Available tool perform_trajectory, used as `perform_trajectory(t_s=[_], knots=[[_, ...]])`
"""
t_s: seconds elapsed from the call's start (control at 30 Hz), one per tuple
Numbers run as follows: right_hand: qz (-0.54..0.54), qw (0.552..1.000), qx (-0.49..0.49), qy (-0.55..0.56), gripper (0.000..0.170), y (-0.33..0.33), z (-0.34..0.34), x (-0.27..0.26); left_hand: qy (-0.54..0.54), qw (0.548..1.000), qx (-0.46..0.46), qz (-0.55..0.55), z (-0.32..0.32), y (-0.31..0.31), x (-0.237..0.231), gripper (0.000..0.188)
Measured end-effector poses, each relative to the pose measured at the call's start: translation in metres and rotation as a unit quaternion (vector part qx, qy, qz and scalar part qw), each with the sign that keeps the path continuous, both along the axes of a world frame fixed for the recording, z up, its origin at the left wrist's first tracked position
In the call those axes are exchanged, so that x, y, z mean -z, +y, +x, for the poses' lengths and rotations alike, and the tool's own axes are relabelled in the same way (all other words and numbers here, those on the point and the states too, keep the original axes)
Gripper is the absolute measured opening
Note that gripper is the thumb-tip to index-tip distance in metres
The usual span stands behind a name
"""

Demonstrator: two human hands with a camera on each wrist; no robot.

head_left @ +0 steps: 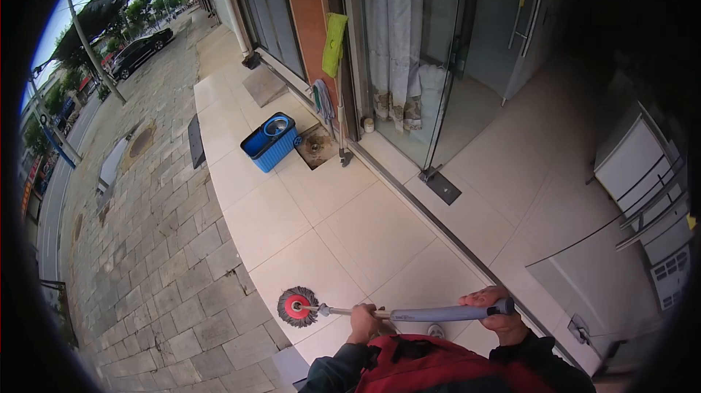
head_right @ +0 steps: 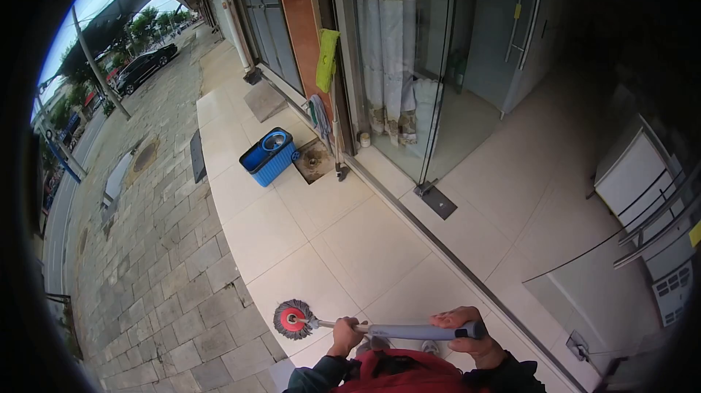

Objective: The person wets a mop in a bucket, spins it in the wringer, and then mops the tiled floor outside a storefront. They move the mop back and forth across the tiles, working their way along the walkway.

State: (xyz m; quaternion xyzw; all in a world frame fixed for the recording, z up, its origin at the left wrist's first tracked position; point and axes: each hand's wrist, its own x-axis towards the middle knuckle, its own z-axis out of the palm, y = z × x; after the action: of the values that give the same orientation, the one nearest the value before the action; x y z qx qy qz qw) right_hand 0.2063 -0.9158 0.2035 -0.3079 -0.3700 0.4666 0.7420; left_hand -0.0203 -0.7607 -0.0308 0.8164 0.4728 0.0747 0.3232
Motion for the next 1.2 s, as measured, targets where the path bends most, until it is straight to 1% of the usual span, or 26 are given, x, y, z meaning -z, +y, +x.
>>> perform_trajectory(t_s=[0.03, 0.07, 0.1, 0.17, 0.23, 0.27, 0.37, 0.4, 0.47, 0.53, 0.57, 0.6, 0.63, 0.67, 0.7, 0.73, 0.77, 0.83, 0.9, 1.03, 1.13, 1.2], knots=[[0.008, 1.000, 0.011, -0.005, 0.037, -0.022, 0.018, -0.004, 0.003, 0.999, 0.035, -0.012, 0.022, -0.010, -0.002, 0.032], [-0.007, 0.998, 0.039, -0.049, 0.038, -0.050, 0.035, -0.005, 0.022, 0.997, 0.064, -0.039, 0.048, -0.022, -0.011, 0.026], [-0.005, 0.995, 0.091, -0.029, 0.039, -0.075, 0.044, -0.010, 0.043, 0.992, 0.095, -0.064, 0.075, -0.036, -0.021, 0.021], [-0.037, 0.989, 0.122, -0.080, 0.036, -0.133, 0.073, -0.022, 0.044, 0.984, 0.159, -0.068, 0.127, -0.067, -0.019, 0.020], [0.011, 0.980, 0.179, -0.082, 0.036, -0.181, 0.092, -0.030, 0.017, 0.974, 0.226, -0.019, 0.179, -0.102, -0.001, 0.021], [0.032, 0.976, 0.202, -0.079, 0.036, -0.202, 0.097, -0.035, 0.002, 0.966, 0.259, -0.029, 0.206, -0.118, -0.002, 0.020], [-0.052, 0.918, 0.368, -0.137, 0.031, -0.265, 0.085, -0.058, -0.033, 0.934, 0.351, -0.049, 0.274, -0.167, -0.003, 0.017], [-0.079, 0.897, 0.406, -0.156, 0.028, -0.277, 0.081, -0.063, -0.055, 0.926, 0.368, -0.057, 0.290, -0.182, -0.005, 0.017], [-0.135, 0.846, 0.480, -0.190, 0.031, -0.295, 0.072, -0.070, -0.096, 0.908, 0.401, -0.074, 0.315, -0.208, -0.011, 0.016], [-0.080, 0.830, 0.493, -0.246, 0.029, -0.326, 0.078, -0.057, -0.123, 0.884, 0.443, -0.090, 0.336, -0.230, -0.011, 0.016], [-0.061, 0.826, 0.490, -0.270, 0.031, -0.338, 0.076, -0.052, -0.133, 0.874, 0.454, -0.106, 0.336, -0.243, -0.009, 0.017], [-0.063, 0.801, 0.542, -0.246, 0.035, -0.340, 0.070, -0.058, -0.130, 0.866, 0.471, -0.109, 0.330, -0.253, -0.023, 0.017], [-0.005, 0.798, 0.550, -0.245, 0.035, -0.351, 0.078, -0.049, -0.128, 0.860, 0.480, -0.116, 0.327, -0.260, -0.036, 0.016], [-0.025, 0.779, 0.559, -0.283, 0.037, -0.364, 0.081, -0.045, -0.126, 0.859, 0.487, -0.090, 0.327, -0.269, -0.025, 0.015], [0.004, 0.798, 0.537, -0.274, 0.039, -0.363, 0.080, -0.051, -0.155, 0.858, 0.480, -0.091, 0.319, -0.272, -0.021, 0.016], [0.031, 0.820, 0.495, -0.286, 0.040, -0.371, 0.083, -0.045, -0.213, 0.886, 0.404, -0.077, 0.290, -0.277, -0.019, 0.018], [0.045, 0.846, 0.445, -0.289, 0.041, -0.368, 0.081, -0.048, -0.194, 0.897, 0.388, -0.087, 0.273, -0.273, -0.029, 0.020], [0.037, 0.871, 0.387, -0.300, 0.042, -0.368, 0.084, -0.041, -0.227, 0.921, 0.307, -0.080, 0.236, -0.270, -0.029, 0.020], [0.034, 0.896, 0.334, -0.292, 0.041, -0.354, 0.079, -0.041, -0.221, 0.940, 0.245, -0.087, 0.197, -0.262, -0.031, 0.019], [0.026, 0.923, 0.252, -0.290, 0.039, -0.316, 0.046, -0.027, -0.207, 0.968, 0.120, -0.071, 0.112, -0.249, -0.021, 0.016], [-0.006, 0.938, 0.178, -0.297, 0.039, -0.284, 0.011, -0.009, -0.151, 0.986, 0.027, -0.065, 0.038, -0.239, -0.012, 0.014], [-0.019, 0.956, 0.134, -0.261, 0.038, -0.262, -0.019, 0.002, -0.112, 0.991, -0.029, -0.061, -0.008, -0.238, -0.008, 0.013]])
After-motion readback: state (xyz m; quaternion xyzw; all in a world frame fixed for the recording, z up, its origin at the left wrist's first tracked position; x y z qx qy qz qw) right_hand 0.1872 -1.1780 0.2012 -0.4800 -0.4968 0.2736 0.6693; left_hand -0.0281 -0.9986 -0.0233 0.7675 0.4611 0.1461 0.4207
